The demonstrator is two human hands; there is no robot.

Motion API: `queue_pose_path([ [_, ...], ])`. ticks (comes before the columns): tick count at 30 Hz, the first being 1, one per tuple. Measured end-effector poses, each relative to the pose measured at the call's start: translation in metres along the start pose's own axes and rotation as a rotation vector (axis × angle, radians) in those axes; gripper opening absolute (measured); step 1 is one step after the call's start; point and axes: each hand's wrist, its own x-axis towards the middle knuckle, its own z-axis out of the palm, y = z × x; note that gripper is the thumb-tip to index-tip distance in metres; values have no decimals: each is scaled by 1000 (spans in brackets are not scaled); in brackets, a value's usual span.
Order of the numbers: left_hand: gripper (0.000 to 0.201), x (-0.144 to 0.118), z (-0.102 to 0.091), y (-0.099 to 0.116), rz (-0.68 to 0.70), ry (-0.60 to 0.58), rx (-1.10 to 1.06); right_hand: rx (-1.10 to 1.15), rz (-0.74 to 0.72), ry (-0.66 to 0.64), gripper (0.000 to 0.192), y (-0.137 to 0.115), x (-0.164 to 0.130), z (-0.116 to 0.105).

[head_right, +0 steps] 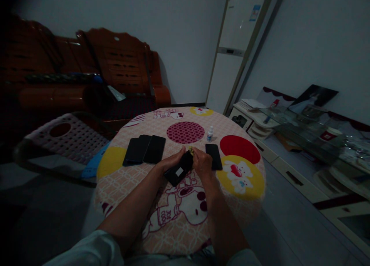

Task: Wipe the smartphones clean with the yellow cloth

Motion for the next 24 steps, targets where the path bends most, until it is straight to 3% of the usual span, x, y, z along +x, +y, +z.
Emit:
queue_pose_path([
  [7, 80, 0, 0, 1, -1, 26, -87, 52, -73, -90, 32, -3, -1, 2],
  [12, 74, 1, 0, 2, -16, 122, -164, 79, -141, -141, 33, -6, -2, 5],
  [20, 78, 7, -9, -2, -37, 107, -303, 7, -31, -158, 33, -2, -3, 6],
  [24, 76, 5, -7, 0, -21, 228, -252, 12, -10, -181, 33, -2, -3, 7],
])
